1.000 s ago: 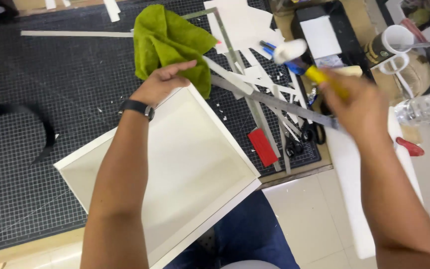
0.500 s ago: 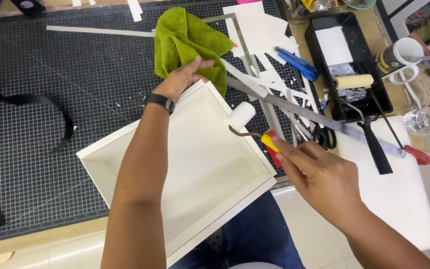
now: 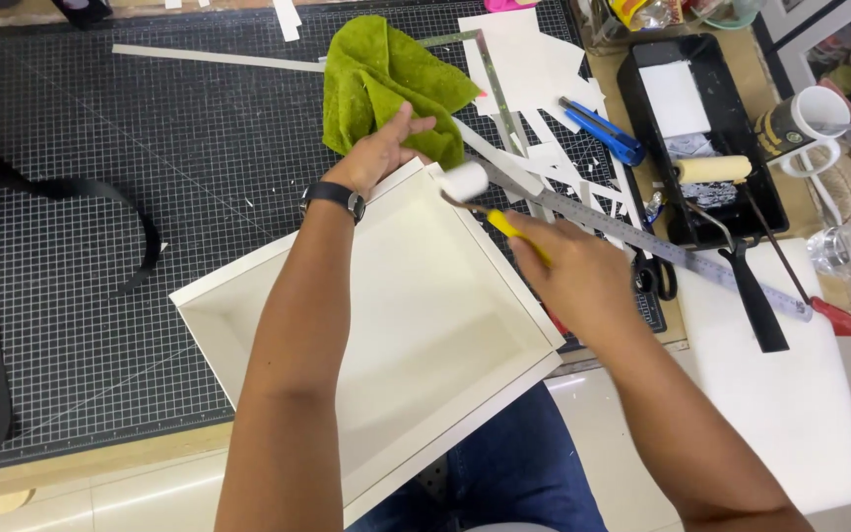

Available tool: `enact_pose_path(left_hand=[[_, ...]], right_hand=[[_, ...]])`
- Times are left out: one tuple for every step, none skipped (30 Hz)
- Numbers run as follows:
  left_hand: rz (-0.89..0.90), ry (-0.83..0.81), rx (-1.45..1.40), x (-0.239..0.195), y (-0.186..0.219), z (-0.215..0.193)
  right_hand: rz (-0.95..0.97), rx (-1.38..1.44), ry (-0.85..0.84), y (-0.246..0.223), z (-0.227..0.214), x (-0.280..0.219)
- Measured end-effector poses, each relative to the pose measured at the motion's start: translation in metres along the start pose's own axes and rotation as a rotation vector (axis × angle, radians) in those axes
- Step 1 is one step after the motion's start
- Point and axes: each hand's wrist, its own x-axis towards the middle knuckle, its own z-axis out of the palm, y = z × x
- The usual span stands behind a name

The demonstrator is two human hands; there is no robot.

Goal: The person trims excess white paper from the edges of a rectangular paper box using scissors, then smooths the edges with a red plastic squeegee and a small roller. The person repeats trimming and smoothing on multiple edges to finish the box.

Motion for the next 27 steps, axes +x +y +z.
enact_pose_path(left_hand=[[-0.013, 0.0, 0.0, -0.002, -0.001, -0.001], [-0.016, 0.006, -0.007, -0.026, 0.026, 0.017], [-0.042, 0.035, 0.103, -0.049, 0.052, 0.034], [-0.069, 0.052, 0.217, -0.07, 0.08, 0.053], [-0.073, 0.049, 0.214, -0.072, 0.079, 0.055], [-0.11, 0.065, 0.205, -0.073, 0.081, 0.055], [-0.147, 0.08, 0.196, -0.073, 0.084, 0.054], [-0.141, 0.087, 0.197, -0.073, 0.084, 0.053], [-0.142, 0.079, 0.176, -0.073, 0.084, 0.052], [-0.15, 0.064, 0.153, -0.072, 0.081, 0.052], [-0.152, 0.064, 0.152, -0.072, 0.083, 0.051], [-0.156, 0.063, 0.156, -0.073, 0.083, 0.051], [-0.159, 0.061, 0.16, -0.074, 0.083, 0.052], [-0.162, 0.061, 0.157, -0.071, 0.079, 0.05], [-0.157, 0.044, 0.094, -0.07, 0.076, 0.048], [-0.147, 0.023, 0.033, -0.066, 0.076, 0.047], [-0.144, 0.021, 0.035, -0.067, 0.078, 0.049], [-0.147, 0.053, 0.082, -0.069, 0.08, 0.05], [-0.15, 0.084, 0.129, -0.071, 0.082, 0.051], [-0.148, 0.09, 0.127, -0.067, 0.08, 0.049], [-0.113, 0.081, 0.127, -0.064, 0.078, 0.047], [-0.087, 0.067, 0.125, -0.062, 0.072, 0.047], [-0.094, 0.068, 0.12, -0.065, 0.072, 0.047], [-0.122, 0.073, 0.083, -0.065, 0.074, 0.047], [-0.151, 0.079, 0.045, -0.065, 0.076, 0.048], [-0.144, 0.078, 0.049, -0.067, 0.079, 0.05], [-0.154, 0.084, 0.09, -0.068, 0.081, 0.052]], right_hand=[[0.014, 0.053, -0.07, -0.001, -0.014, -0.003], [0.008, 0.055, -0.078, 0.008, -0.009, -0.004], [-0.009, -0.015, -0.083, 0.016, -0.003, -0.005], [-0.016, -0.089, -0.087, 0.025, 0.001, -0.008], [-0.013, -0.089, -0.092, 0.023, 0.013, -0.003], [-0.014, -0.05, -0.051, 0.022, 0.024, 0.005], [-0.016, -0.012, -0.01, 0.02, 0.035, 0.014], [-0.022, -0.012, -0.005, 0.021, 0.037, 0.017], [-0.022, -0.004, 0.009, 0.021, 0.039, 0.021], [-0.015, 0.004, 0.016, 0.021, 0.041, 0.021], [-0.015, 0.005, 0.014, 0.02, 0.032, 0.023], [0.025, 0.04, -0.066, 0.019, 0.022, 0.024], [0.064, 0.075, -0.145, 0.018, 0.013, 0.024], [0.064, 0.075, -0.149, 0.018, 0.019, 0.027], [0.075, 0.042, -0.13, 0.017, 0.026, 0.029], [0.088, 0.006, -0.105, 0.018, 0.032, 0.033], [0.089, 0.004, -0.103, 0.019, 0.034, 0.034], [0.089, 0.023, -0.083, 0.02, 0.038, 0.036], [0.09, 0.041, -0.064, 0.02, 0.041, 0.038], [0.084, 0.042, -0.064, 0.021, 0.038, 0.037], [0.039, 0.065, 0.022, 0.021, 0.035, 0.036], [0.0, 0.09, 0.099, 0.02, 0.032, 0.03], [0.001, 0.092, 0.091, 0.02, 0.036, 0.03], [-0.004, 0.048, 0.073, 0.02, 0.039, 0.03], [-0.009, 0.004, 0.055, 0.021, 0.041, 0.03], [-0.01, 0.002, 0.063, 0.024, 0.046, 0.03], [0.017, -0.014, 0.056, 0.027, 0.05, 0.03]])
